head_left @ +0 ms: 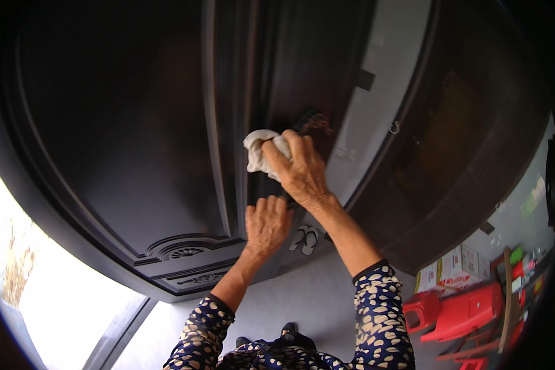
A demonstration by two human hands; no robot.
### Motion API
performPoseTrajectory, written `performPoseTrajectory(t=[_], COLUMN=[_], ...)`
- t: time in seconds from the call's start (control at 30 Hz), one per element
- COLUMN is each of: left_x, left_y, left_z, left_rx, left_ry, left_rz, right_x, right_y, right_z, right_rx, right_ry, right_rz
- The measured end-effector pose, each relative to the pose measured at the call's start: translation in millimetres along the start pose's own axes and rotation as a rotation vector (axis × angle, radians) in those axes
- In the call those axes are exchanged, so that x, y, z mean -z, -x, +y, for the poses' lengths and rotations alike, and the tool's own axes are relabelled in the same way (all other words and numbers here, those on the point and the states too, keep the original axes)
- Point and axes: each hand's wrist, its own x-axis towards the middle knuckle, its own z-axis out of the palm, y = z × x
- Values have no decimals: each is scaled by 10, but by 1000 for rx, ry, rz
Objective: The person cleans a dark metal door and adjacent white tiled walls using a white cloth. They then wipe a wooden table and clean several small white bowls and a red plastic basin with the same cloth.
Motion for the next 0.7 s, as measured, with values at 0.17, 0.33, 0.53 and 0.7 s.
performPoseTrajectory(t=[0.17, 0.33, 0.53, 0.7], left_x=[-176, -426, -647, -783], left_y=[76, 248, 345, 301], left_z=[-126, -408, -653, -820], left_rx=[41, 58, 100, 100], left_ry=[-31, -138, -241, -311], left_rz=[26, 69, 98, 188], right_x=[-126, -226, 189, 596], right_y=[801, 2038, 3457, 4440], right_z=[221, 325, -150, -300], right_rx=[-242, -537, -963, -1446], right_ry=[-122, -225, -667, -721], right_rz=[-141, -558, -844, -891])
